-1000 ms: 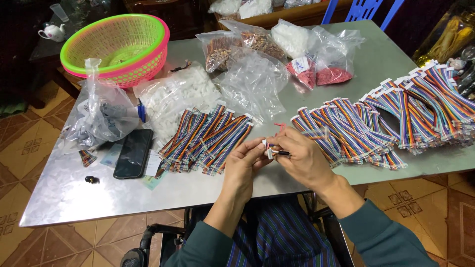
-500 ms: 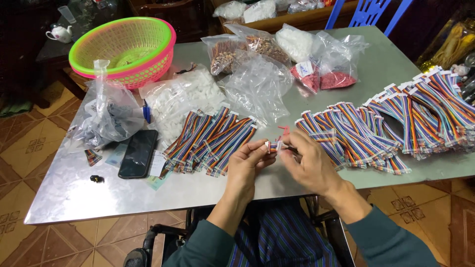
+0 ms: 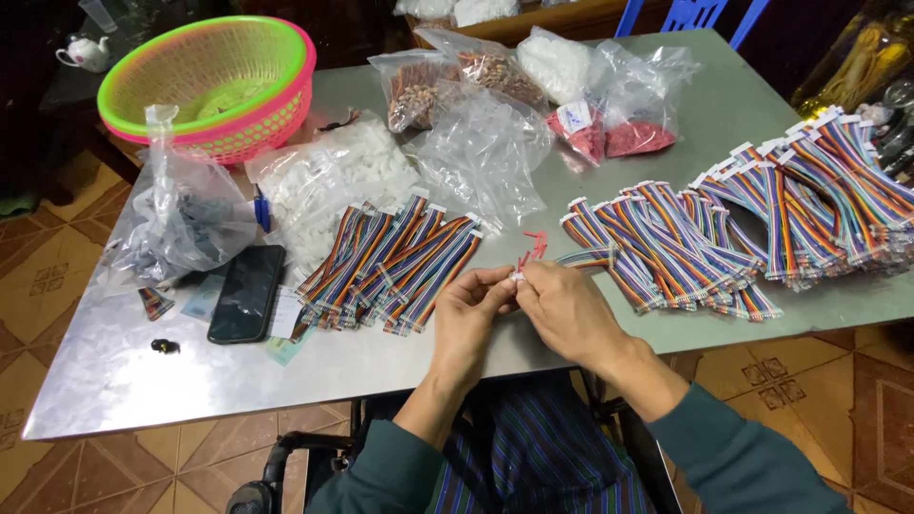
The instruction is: Bundling multi-colored ribbon cables using small red plastic ties at a workspace
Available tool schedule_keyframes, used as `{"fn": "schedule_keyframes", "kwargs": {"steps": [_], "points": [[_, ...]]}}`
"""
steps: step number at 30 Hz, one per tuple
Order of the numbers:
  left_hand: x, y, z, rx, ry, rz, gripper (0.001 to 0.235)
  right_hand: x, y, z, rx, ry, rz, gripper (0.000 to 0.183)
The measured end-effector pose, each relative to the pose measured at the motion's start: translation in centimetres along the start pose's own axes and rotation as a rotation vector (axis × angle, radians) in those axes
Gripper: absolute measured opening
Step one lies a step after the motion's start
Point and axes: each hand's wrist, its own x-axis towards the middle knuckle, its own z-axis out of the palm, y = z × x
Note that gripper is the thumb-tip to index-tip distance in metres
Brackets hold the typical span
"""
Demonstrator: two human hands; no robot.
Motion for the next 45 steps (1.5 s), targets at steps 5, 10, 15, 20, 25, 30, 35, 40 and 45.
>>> {"fn": "schedule_keyframes", "kwargs": {"steps": [5,10,15,20,25,30,35,40,45], "points": [[-0.2,0.6,0.6,-0.147,0.071,0.000,0.026,0.4,-0.8,-1.7,0.084,-0.032,0.015,0.026],[0.2,-0.4,0.3,-0.161,0.114,-0.007,0.025,0.2,-1.0,-0.6,-0.006,-0.014,-0.005,0.026],[0.1,0.1,0.3,-0.131,0.125,0.024,0.025,0.5,0.0,0.5,-0.020,0.008,-0.038,0.018],[0.0,3.6,0.4,-0.069,0.035,0.072,0.030,0.5,-2.3,-5.4,-0.140,0.051,-0.114,0.024],[4.1,5.7,-1.0,0.708,-0.117,0.363,0.028,0.3,4.5,-6.6,-0.384,0.099,-0.067,0.018],[10.7,3.4,-3.2,1.458,-0.015,0.315,0.042,0.4,7.7,-7.2,-0.329,0.189,0.203,0.042],[11.9,3.0,-2.8,1.483,0.014,0.323,0.028,0.2,6.2,-5.5,-0.008,0.110,0.120,0.022],[11.3,4.4,-2.2,1.419,-0.054,0.305,0.025,0.6,6.9,-4.2,-0.119,-0.004,0.094,0.009],[13.2,4.6,-2.8,1.680,-0.246,0.387,0.019,0.0,6.0,-3.8,-0.331,-0.147,0.207,0.013]]}}
